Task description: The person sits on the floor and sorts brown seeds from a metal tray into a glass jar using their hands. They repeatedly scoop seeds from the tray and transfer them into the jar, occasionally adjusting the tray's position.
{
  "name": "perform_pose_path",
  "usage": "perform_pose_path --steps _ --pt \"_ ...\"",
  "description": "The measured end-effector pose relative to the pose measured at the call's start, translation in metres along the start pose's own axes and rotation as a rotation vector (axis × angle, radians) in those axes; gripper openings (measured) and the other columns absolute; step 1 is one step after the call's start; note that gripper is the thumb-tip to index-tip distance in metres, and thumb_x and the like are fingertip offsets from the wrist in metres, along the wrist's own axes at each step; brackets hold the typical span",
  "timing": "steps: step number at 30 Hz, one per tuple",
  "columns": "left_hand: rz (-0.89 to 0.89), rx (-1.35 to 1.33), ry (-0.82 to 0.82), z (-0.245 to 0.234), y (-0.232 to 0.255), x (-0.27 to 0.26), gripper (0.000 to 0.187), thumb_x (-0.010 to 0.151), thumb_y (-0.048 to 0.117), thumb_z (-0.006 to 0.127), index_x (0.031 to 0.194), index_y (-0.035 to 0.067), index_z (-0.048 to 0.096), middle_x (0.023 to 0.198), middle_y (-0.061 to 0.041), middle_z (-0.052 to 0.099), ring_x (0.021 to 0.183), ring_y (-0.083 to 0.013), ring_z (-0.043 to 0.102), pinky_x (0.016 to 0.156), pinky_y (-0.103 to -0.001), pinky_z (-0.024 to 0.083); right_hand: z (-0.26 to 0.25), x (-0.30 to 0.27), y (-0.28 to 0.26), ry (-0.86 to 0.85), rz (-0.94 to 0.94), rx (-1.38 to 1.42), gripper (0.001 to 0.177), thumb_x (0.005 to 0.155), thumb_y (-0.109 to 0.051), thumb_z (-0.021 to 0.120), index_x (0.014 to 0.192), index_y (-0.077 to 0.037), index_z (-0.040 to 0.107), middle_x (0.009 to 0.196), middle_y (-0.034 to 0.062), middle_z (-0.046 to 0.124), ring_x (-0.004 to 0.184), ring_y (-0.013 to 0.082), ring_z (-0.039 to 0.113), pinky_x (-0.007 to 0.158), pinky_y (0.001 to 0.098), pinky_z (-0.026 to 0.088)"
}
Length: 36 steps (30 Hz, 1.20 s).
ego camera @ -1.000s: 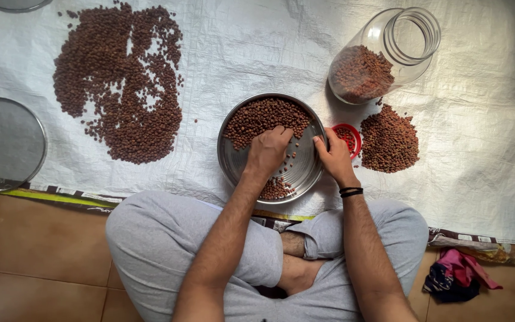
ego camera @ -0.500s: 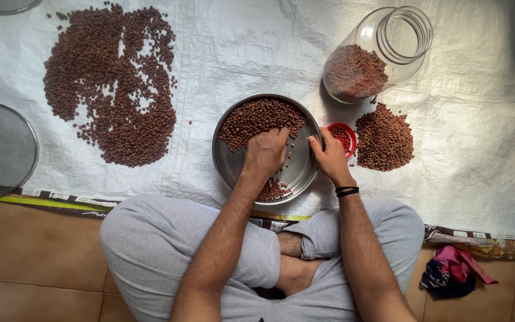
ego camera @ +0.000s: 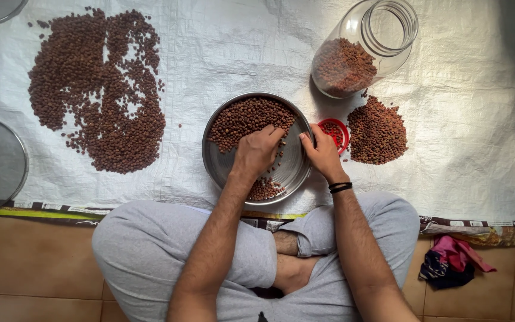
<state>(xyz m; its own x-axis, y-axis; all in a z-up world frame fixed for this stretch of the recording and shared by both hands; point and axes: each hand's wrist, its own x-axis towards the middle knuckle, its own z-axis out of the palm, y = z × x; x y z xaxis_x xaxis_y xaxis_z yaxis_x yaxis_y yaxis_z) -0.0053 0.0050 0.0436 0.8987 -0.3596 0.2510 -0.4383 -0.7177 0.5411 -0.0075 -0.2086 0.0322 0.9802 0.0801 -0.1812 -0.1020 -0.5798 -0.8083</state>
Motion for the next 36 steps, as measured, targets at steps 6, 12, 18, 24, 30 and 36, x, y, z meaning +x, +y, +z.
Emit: perform_pose_path --steps 6,12,18,24,30,36 --pt "-0.022 0.075 -0.027 0.007 0.000 0.001 0.010 0.086 -0.003 0.070 0.090 0.006 0.067 0.083 -0.007 0.066 0.068 -0.0197 0.072 0.055 -0.033 0.060 0.000 0.000 -0.001 0.006 -0.029 -0.010 0.031 0.101 -0.026 0.060 0.118 -0.001 0.065 0.074 0.0101 0.067 0.065 0.0197 0.067 0.063 0.0350 0.051" --pt "-0.028 0.066 -0.043 0.013 -0.005 -0.001 0.010 0.087 -0.004 0.070 0.089 0.005 0.065 0.083 -0.008 0.065 0.067 -0.0196 0.071 0.053 -0.033 0.060 0.001 0.000 0.001 0.003 -0.006 -0.003 0.031 0.101 -0.027 0.060 0.118 -0.001 0.065 0.074 0.0095 0.068 0.066 0.0191 0.067 0.063 0.0351 0.051" --pt "-0.405 -0.550 0.060 0.021 -0.001 0.005 0.010 0.102 0.017 0.062 0.095 0.010 0.064 0.070 0.002 0.056 0.053 -0.0099 0.048 0.046 -0.024 0.039 0.002 0.001 0.003 -0.002 0.002 -0.007 0.031 0.102 -0.027 0.060 0.118 -0.001 0.065 0.074 0.0096 0.067 0.066 0.0186 0.066 0.063 0.0346 0.051" --pt "-0.441 -1.594 0.019 0.022 -0.022 -0.001 0.025 0.107 0.030 0.051 0.093 0.011 0.061 0.074 0.004 0.056 0.059 -0.0063 0.048 0.048 -0.021 0.039 0.003 0.001 0.006 0.011 -0.025 0.013 0.030 0.102 -0.026 0.060 0.118 -0.001 0.065 0.075 0.0096 0.068 0.066 0.0187 0.066 0.063 0.0344 0.050" --pt "-0.024 -0.127 0.040 0.017 -0.010 -0.004 0.004 0.098 0.006 0.066 0.094 0.007 0.066 0.079 -0.006 0.068 0.066 -0.0159 0.067 0.058 -0.031 0.058 0.001 -0.002 -0.004 0.047 -0.043 -0.025 0.029 0.101 -0.024 0.063 0.119 -0.002 0.067 0.075 0.0098 0.068 0.066 0.0192 0.066 0.062 0.0345 0.050" --pt "0.051 0.091 -0.004 0.027 -0.007 -0.004 0.019 0.083 -0.008 0.071 0.097 0.005 0.070 0.085 -0.010 0.071 0.069 -0.0205 0.070 0.053 -0.031 0.060 -0.006 -0.010 -0.025 0.187 -0.189 -0.195 0.025 0.097 -0.022 0.069 0.112 -0.002 0.069 0.083 0.0105 0.070 0.069 0.0215 0.068 0.063 0.0357 0.053"
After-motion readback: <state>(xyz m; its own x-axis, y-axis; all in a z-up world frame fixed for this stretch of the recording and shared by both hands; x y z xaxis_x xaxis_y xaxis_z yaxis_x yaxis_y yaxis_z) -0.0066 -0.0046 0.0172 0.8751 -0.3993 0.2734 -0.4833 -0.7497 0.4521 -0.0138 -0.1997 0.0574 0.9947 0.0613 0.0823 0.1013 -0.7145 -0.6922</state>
